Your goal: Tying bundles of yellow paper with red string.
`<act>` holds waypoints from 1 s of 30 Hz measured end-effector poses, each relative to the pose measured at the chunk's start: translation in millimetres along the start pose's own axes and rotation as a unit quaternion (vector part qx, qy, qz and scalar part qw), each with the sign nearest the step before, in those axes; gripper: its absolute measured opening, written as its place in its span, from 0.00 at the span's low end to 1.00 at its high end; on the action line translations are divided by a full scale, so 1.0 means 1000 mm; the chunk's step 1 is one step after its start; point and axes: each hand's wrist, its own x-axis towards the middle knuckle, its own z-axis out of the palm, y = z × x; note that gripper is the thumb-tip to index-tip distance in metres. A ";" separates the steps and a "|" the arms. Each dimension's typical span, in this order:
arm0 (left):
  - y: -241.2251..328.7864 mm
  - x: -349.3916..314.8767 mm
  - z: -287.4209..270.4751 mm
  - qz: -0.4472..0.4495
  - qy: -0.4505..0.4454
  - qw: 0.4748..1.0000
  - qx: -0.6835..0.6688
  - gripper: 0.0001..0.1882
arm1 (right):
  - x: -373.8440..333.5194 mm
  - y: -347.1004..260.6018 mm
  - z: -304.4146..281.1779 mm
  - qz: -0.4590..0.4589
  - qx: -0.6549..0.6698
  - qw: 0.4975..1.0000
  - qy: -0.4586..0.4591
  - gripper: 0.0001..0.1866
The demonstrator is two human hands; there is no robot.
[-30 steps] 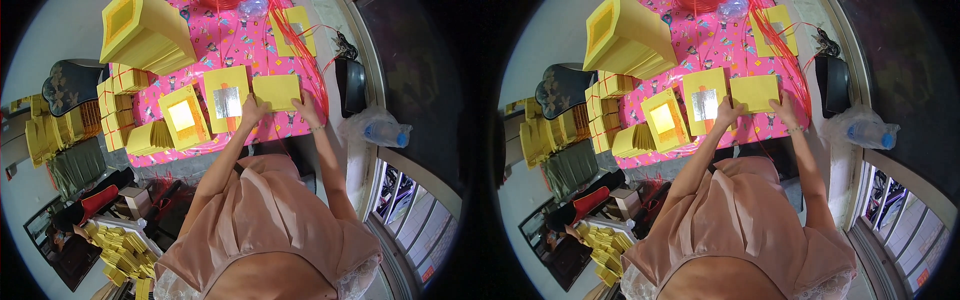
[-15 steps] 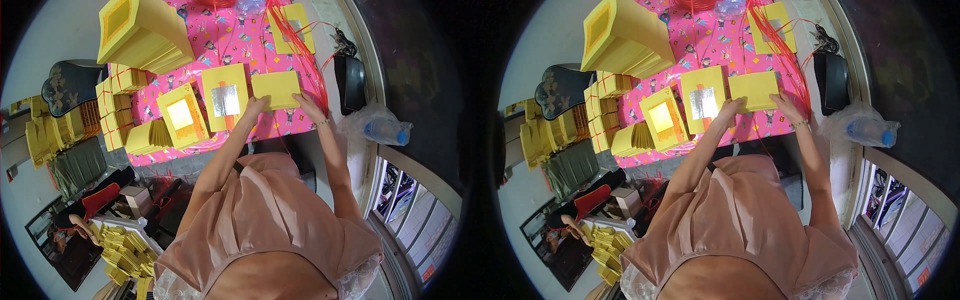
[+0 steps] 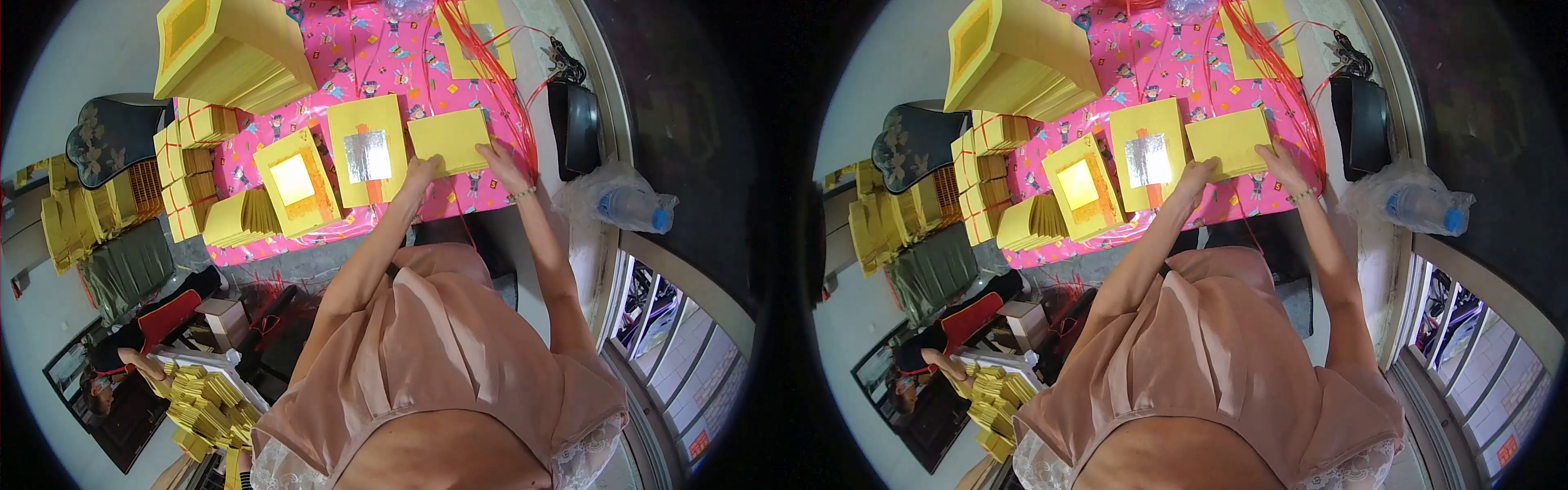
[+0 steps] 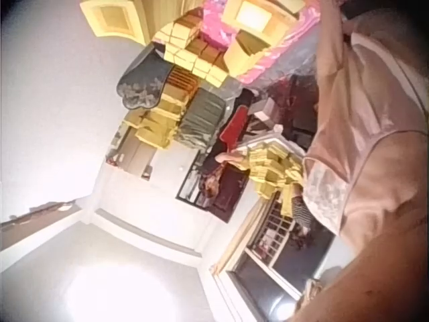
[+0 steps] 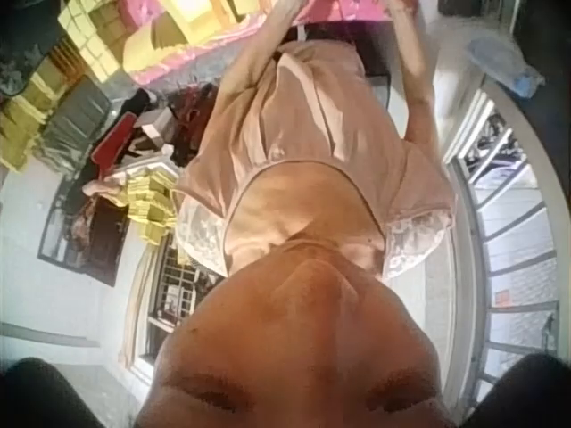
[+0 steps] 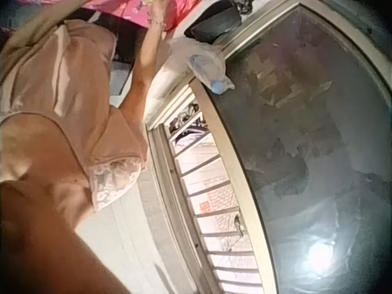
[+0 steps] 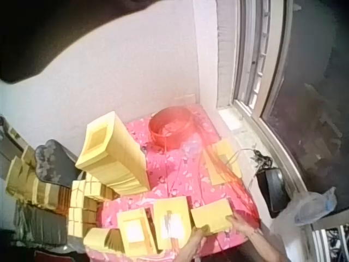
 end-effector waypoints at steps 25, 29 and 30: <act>0.017 -0.035 0.023 0.449 0.118 0.689 0.556 0.22 | -0.050 -0.028 0.060 -0.355 -0.436 0.806 0.186 0.14; 0.020 -0.053 0.009 0.480 0.084 0.753 0.442 0.26 | -0.042 -0.022 0.059 -0.291 -0.448 0.829 0.167 0.12; 0.022 -0.058 0.003 0.481 0.076 0.788 0.377 0.26 | -0.041 -0.022 0.059 -0.290 -0.443 0.832 0.164 0.11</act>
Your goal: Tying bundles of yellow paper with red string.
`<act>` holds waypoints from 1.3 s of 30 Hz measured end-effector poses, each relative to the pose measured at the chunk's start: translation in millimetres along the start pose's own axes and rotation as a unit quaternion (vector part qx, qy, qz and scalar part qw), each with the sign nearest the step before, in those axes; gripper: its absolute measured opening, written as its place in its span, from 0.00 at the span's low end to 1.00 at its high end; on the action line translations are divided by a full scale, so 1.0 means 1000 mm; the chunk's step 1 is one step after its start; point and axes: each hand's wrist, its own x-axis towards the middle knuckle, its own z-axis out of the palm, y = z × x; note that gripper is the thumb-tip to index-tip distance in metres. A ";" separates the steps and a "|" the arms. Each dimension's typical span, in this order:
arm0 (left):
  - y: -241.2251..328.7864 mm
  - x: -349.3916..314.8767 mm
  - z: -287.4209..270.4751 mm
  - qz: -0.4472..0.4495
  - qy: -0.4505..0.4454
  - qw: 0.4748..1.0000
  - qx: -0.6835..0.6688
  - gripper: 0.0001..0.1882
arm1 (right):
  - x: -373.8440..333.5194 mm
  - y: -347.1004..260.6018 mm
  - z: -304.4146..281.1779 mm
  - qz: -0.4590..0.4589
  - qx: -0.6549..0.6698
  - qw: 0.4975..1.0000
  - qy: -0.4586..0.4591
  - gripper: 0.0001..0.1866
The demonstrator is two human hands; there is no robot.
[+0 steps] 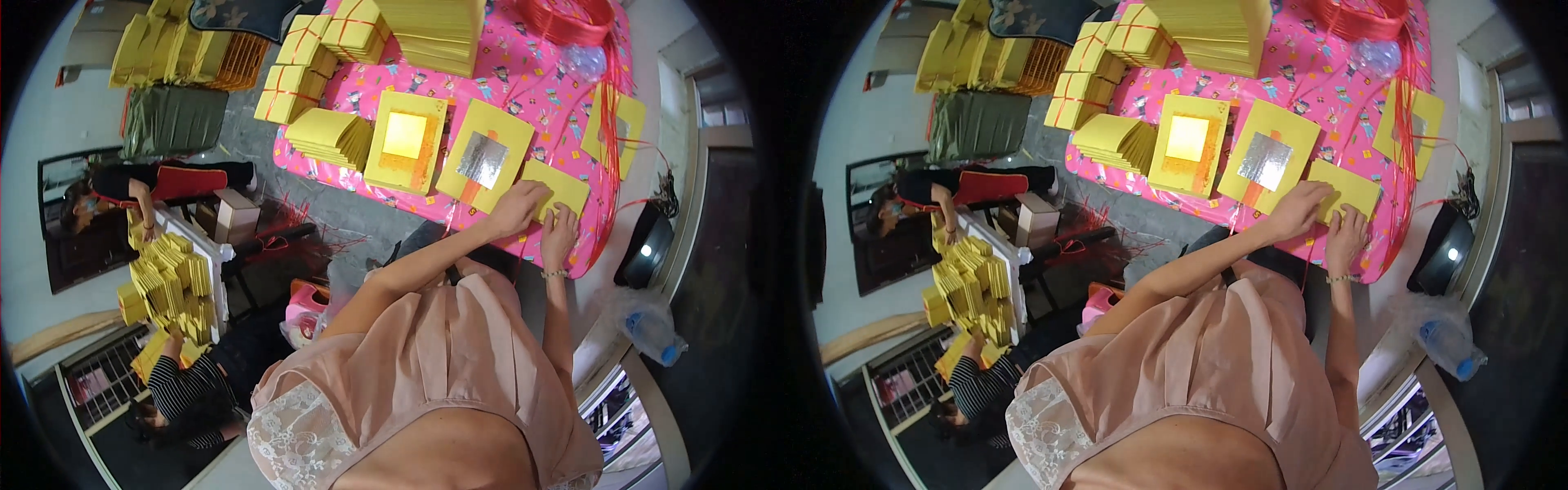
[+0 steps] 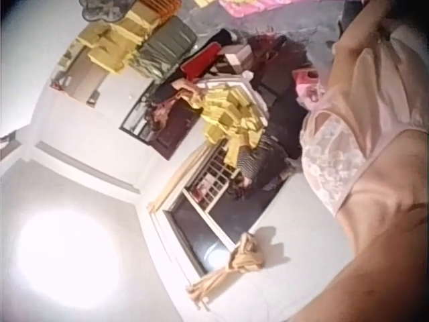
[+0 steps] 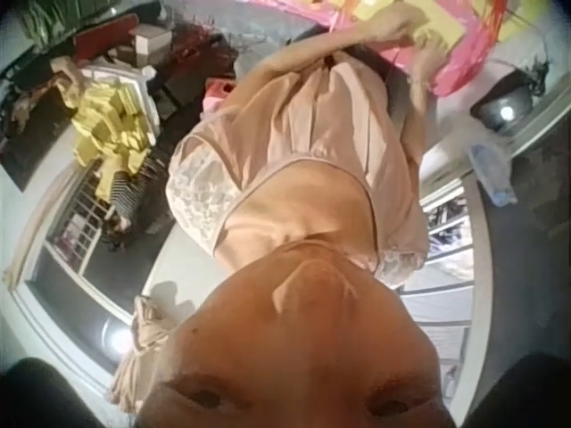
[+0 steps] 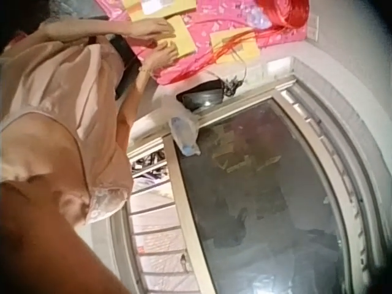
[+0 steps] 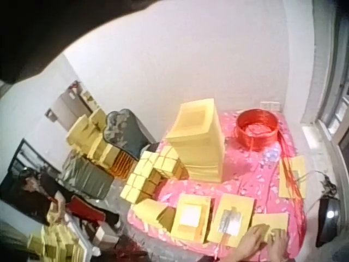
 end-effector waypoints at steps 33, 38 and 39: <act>-0.199 -0.129 -0.325 -0.601 0.460 0.513 -0.405 0.21 | 0.016 -0.002 -0.008 -0.010 0.093 0.996 0.006 0.06; -0.202 -0.135 -0.325 -0.591 0.455 0.522 -0.414 0.22 | 0.014 0.001 -0.007 -0.019 0.088 0.996 0.017 0.06; -0.205 -0.138 -0.325 -0.563 0.444 0.538 -0.444 0.21 | 0.014 0.001 -0.007 -0.020 0.088 0.996 0.018 0.06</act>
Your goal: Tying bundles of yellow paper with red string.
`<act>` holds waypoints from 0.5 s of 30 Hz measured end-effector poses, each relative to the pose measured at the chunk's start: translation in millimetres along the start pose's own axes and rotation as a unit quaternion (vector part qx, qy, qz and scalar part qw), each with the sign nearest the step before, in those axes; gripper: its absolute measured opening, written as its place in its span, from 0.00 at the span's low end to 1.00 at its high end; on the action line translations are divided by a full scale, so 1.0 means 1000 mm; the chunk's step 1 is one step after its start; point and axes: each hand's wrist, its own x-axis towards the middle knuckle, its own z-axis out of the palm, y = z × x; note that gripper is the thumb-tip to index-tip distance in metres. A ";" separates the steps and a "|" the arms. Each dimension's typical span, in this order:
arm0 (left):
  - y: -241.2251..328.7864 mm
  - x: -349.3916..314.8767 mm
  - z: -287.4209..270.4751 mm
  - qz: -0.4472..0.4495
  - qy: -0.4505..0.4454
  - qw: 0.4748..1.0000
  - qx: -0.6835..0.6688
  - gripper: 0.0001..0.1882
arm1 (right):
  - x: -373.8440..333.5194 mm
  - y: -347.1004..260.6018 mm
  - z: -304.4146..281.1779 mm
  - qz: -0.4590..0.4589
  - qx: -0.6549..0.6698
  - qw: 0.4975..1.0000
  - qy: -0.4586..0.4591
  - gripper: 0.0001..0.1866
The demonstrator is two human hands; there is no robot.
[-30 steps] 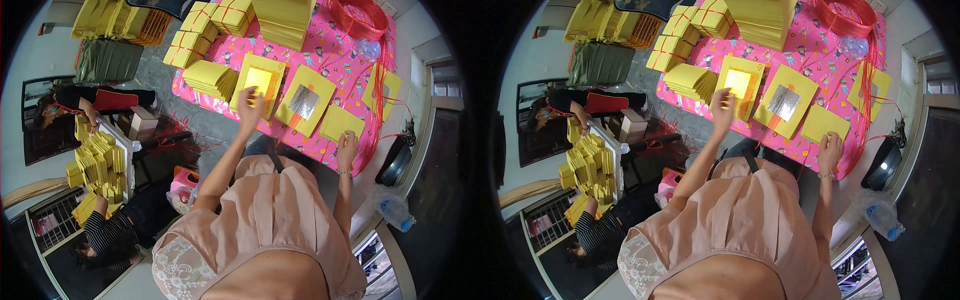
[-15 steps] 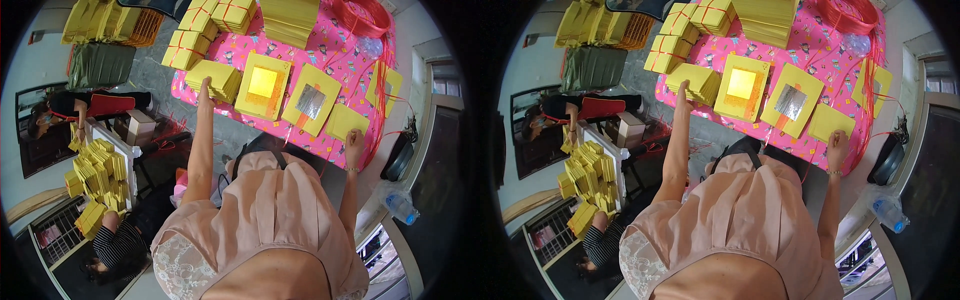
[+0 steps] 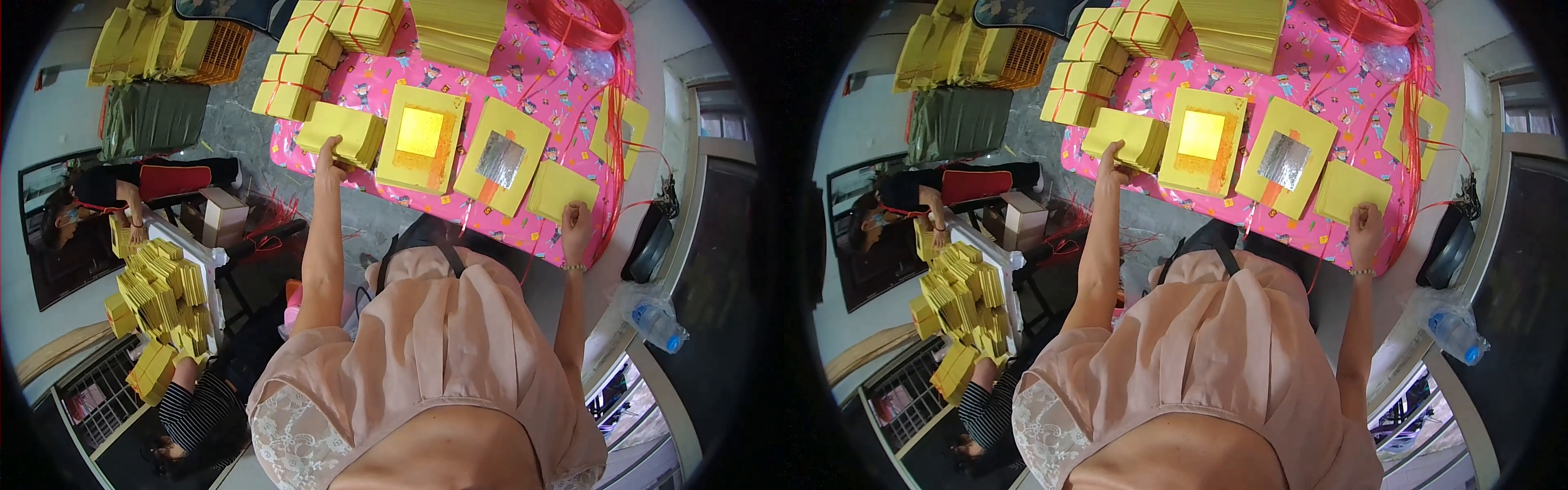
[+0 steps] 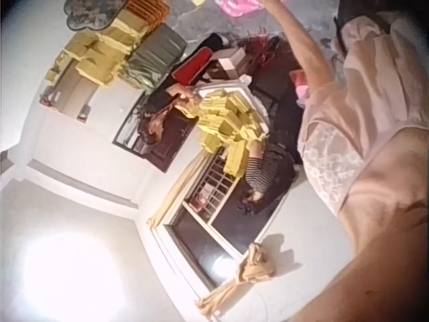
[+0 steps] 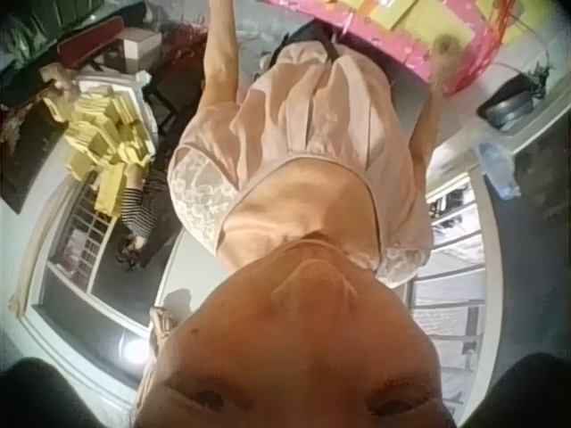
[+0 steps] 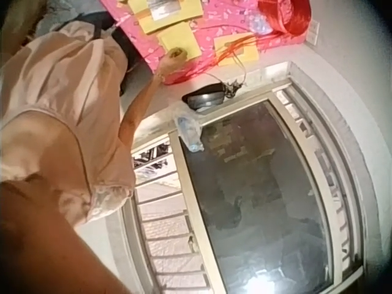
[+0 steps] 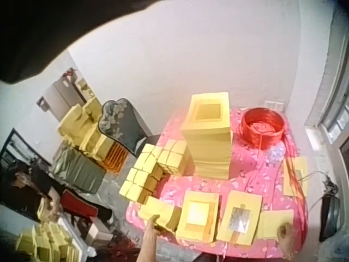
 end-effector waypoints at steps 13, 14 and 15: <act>-0.004 -0.051 -0.039 0.131 -0.206 0.964 -0.106 0.28 | -0.002 0.004 -0.004 0.003 -0.048 0.999 -0.017 0.07; -0.005 -0.061 -0.043 0.156 -0.204 0.962 -0.096 0.29 | -0.002 0.005 -0.004 0.011 -0.043 0.999 -0.026 0.07; -0.005 -0.074 -0.041 0.178 -0.206 0.959 -0.085 0.30 | -0.003 0.006 -0.004 0.019 -0.048 0.998 -0.021 0.07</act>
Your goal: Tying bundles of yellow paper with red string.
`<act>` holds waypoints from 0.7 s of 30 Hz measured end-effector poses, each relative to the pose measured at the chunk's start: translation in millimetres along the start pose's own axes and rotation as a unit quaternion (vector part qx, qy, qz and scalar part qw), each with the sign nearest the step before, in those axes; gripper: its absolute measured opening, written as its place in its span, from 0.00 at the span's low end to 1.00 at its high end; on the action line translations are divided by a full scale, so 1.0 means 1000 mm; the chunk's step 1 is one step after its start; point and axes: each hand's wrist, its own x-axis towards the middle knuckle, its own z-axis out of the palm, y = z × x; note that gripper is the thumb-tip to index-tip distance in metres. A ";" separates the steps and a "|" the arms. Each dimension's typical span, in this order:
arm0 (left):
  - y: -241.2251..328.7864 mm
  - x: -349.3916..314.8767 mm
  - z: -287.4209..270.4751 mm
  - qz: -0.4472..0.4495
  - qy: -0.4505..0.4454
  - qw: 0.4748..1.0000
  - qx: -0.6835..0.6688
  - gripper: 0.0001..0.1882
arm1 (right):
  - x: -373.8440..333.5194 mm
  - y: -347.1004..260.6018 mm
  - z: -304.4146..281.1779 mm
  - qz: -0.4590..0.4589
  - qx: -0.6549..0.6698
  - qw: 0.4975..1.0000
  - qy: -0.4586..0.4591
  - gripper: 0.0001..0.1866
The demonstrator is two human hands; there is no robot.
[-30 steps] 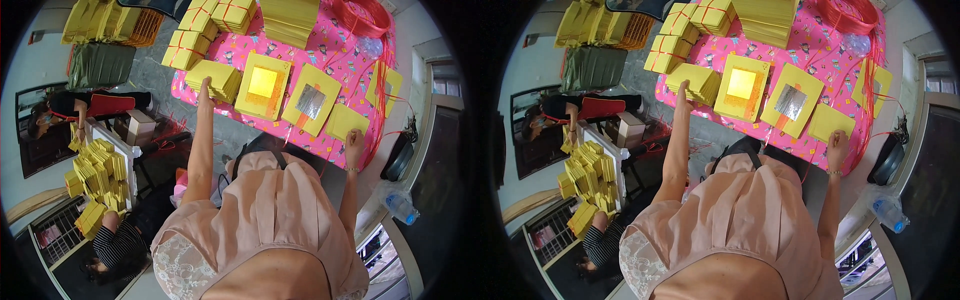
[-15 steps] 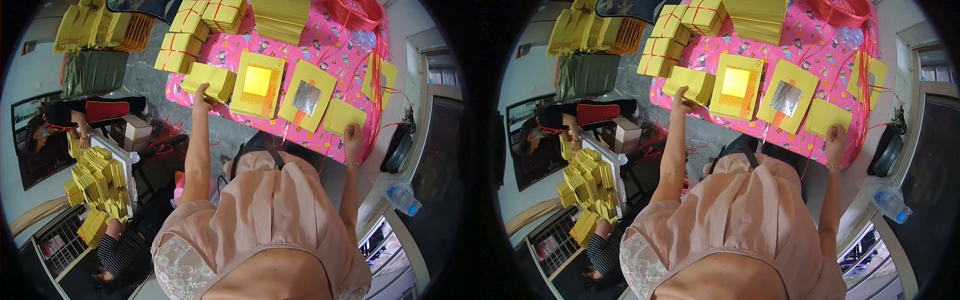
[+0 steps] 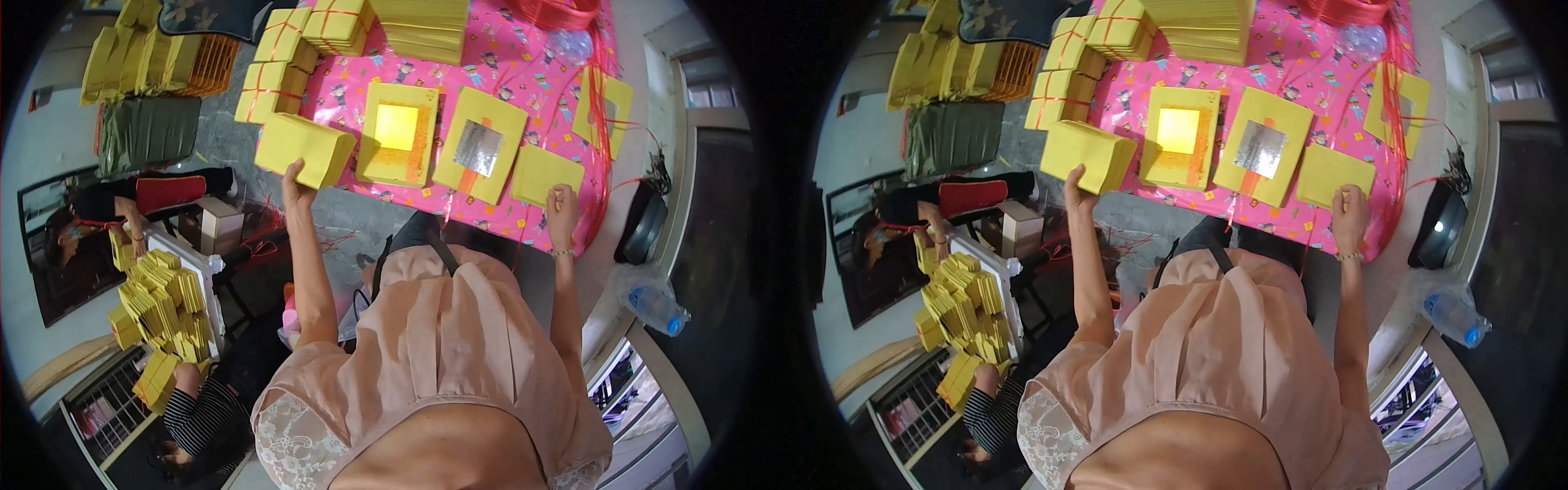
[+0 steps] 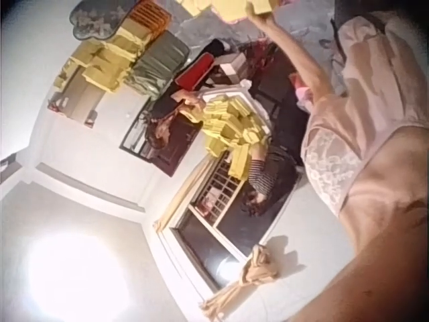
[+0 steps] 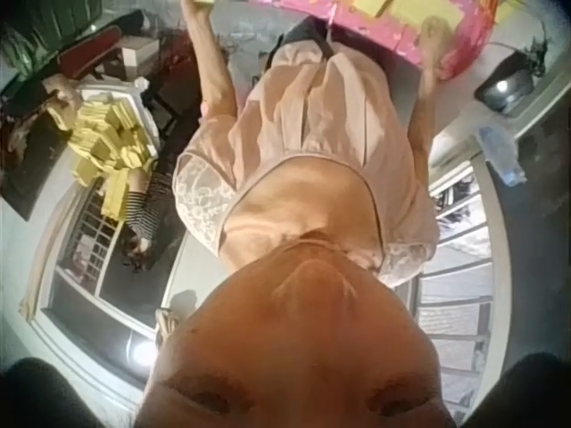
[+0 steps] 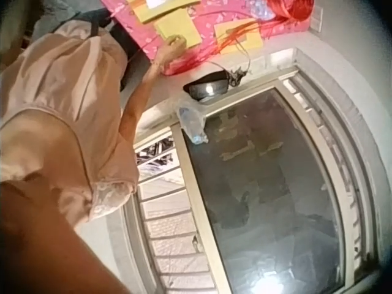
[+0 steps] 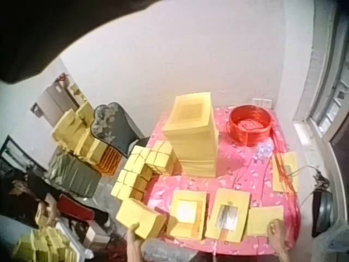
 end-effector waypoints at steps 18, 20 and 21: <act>-0.141 -0.030 0.346 -0.264 -0.532 0.617 0.516 0.43 | -0.006 -0.002 -0.004 0.049 0.026 0.998 0.040 0.16; -0.175 -0.037 0.379 -0.339 -0.573 0.525 0.531 0.41 | -0.008 0.004 0.001 0.046 -0.002 0.998 0.039 0.20; -0.190 -0.036 0.391 -0.340 -0.577 0.517 0.533 0.41 | -0.010 0.004 0.003 0.052 0.009 0.998 0.031 0.27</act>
